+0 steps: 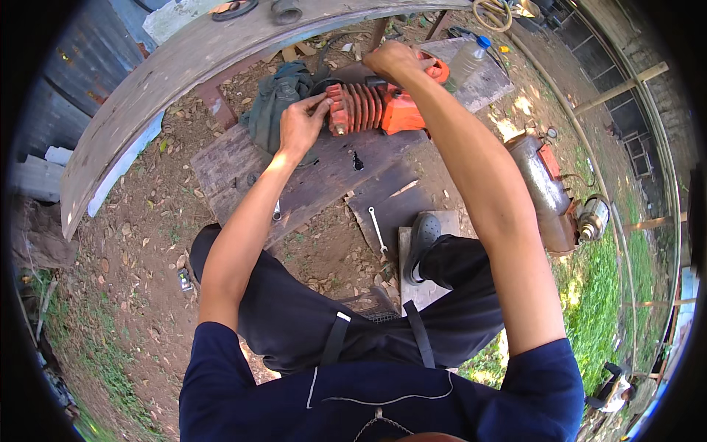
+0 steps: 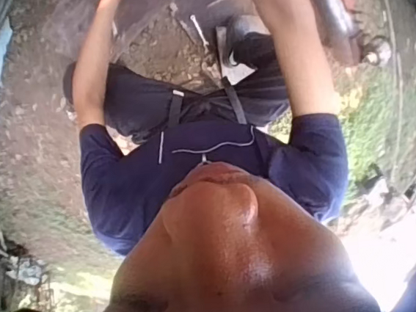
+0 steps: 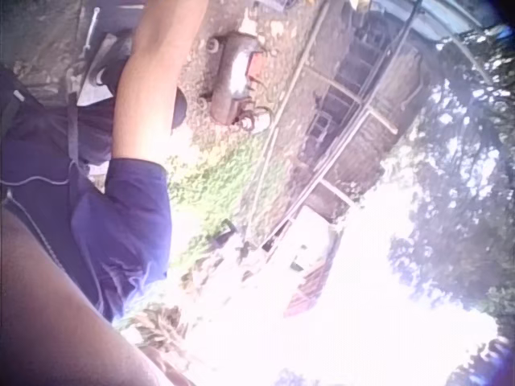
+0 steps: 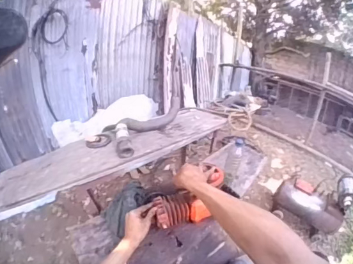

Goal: The person disassembles and cleans components of a red air compressor pump, using a wrench and a wire brush by hand, while handling small fasteners and a cleaning cloth.

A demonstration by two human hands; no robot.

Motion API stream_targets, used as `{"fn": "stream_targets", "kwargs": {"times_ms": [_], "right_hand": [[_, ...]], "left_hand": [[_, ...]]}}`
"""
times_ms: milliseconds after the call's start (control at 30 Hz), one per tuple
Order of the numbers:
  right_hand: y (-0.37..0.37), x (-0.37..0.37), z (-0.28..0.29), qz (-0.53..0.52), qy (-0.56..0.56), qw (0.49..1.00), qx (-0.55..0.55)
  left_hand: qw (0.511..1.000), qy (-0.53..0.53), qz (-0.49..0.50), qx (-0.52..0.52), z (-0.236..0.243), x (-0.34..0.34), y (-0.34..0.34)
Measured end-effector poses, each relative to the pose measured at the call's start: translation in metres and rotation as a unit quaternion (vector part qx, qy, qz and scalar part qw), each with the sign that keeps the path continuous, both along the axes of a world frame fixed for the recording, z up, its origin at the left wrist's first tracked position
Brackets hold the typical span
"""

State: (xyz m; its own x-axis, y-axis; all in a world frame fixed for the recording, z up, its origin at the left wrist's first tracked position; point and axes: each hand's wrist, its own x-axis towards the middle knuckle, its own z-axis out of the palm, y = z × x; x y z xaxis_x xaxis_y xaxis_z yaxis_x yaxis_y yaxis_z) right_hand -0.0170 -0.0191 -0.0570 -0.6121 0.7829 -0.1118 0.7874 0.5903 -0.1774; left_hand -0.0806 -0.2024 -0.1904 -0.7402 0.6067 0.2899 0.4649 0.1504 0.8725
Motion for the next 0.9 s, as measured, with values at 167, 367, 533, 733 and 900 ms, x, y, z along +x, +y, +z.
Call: {"fn": "stream_targets", "kwargs": {"times_ms": [167, 367, 533, 733, 900], "right_hand": [[0.035, 0.010, -0.001, 0.091, -0.020, 0.995, 0.019], [0.101, 0.045, -0.007, 0.180, 0.103, 0.975, -0.075], [0.116, 0.041, -0.019, 0.147, 0.102, 0.982, -0.067], [0.113, 0.059, -0.012, 0.060, 0.082, 0.991, -0.082], [0.111, 0.091, -0.023, -0.052, 0.136, 0.986, -0.077]], "left_hand": [[0.994, -0.098, -0.039, -0.042, 0.013, 0.010, -0.003], [0.993, -0.011, -0.057, -0.098, -0.003, 0.023, -0.002], [0.984, -0.064, -0.046, -0.161, -0.003, 0.014, -0.001], [0.972, -0.227, -0.010, -0.057, 0.012, -0.024, 0.030], [0.951, -0.285, 0.035, -0.117, 0.021, -0.022, 0.055]]}}
